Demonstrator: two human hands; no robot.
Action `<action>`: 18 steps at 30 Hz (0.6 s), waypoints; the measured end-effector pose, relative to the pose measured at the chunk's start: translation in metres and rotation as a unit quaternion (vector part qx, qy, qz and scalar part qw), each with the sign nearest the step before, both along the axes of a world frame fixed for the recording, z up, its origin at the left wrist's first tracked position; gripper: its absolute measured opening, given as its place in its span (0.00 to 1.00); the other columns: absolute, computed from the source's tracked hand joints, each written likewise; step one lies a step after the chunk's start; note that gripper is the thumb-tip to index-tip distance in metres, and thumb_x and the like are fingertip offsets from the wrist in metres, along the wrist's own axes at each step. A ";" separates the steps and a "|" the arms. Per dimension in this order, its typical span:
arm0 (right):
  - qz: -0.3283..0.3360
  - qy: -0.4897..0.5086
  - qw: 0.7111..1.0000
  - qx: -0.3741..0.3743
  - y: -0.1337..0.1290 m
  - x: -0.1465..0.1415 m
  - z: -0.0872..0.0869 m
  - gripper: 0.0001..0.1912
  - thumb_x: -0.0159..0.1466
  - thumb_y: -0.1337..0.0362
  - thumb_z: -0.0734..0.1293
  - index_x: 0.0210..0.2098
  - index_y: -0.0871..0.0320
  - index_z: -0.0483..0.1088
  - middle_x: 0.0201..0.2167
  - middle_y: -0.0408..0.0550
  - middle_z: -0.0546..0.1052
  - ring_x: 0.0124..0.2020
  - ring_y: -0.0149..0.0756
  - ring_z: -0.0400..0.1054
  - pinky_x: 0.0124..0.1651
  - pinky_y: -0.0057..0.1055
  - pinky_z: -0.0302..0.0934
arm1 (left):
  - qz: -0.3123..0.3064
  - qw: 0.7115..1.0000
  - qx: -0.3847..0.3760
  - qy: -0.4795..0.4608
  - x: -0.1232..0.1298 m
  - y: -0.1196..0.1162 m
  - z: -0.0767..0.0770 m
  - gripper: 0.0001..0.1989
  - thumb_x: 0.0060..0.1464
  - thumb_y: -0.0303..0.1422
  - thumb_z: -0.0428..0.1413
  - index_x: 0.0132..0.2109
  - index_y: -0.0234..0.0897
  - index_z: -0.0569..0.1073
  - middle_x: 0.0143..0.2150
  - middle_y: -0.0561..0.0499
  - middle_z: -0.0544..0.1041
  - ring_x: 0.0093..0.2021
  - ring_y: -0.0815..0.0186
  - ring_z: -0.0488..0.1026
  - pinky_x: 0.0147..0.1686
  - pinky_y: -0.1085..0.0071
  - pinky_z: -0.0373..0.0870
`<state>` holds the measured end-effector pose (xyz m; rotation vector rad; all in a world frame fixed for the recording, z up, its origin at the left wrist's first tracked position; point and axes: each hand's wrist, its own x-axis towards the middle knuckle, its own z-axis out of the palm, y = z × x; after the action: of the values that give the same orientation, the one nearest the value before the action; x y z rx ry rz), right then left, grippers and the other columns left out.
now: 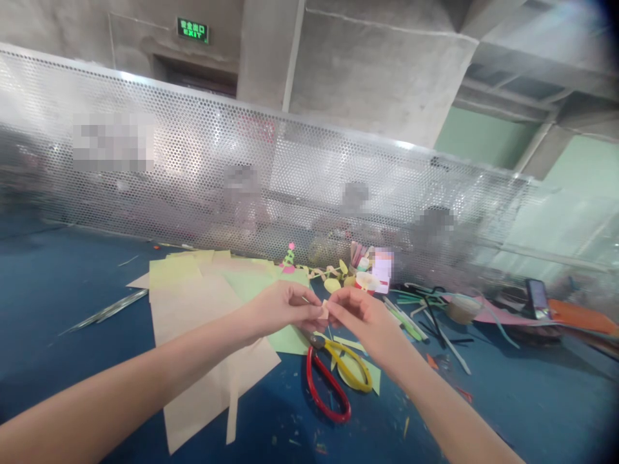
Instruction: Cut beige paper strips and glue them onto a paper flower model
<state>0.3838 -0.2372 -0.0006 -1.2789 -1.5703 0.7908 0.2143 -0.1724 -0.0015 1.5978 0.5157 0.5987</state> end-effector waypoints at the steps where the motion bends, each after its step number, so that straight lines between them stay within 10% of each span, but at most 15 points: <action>1: -0.002 -0.002 1.000 0.001 0.000 0.000 0.000 0.07 0.59 0.60 0.65 0.31 0.58 0.66 0.24 0.41 0.72 0.28 0.29 0.68 0.34 0.27 0.63 | -0.008 1.000 -0.004 0.002 0.000 -0.001 0.001 0.11 0.48 0.36 0.59 0.34 0.31 0.75 0.32 0.46 0.80 0.34 0.66 0.77 0.41 0.67 0.72; 18: -0.009 -0.013 1.000 0.009 -0.003 -0.001 0.002 0.07 0.60 0.61 0.64 0.29 0.58 0.65 0.24 0.40 0.71 0.28 0.28 0.67 0.34 0.25 0.62 | -0.036 0.999 0.006 0.001 -0.001 0.006 -0.009 0.09 0.46 0.33 0.61 0.35 0.32 0.75 0.29 0.48 0.79 0.30 0.67 0.76 0.38 0.67 0.72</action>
<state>0.3828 -0.2405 0.0015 -1.2934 -1.5813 0.7509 0.2128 -0.1659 -0.0102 1.6223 0.4546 0.5472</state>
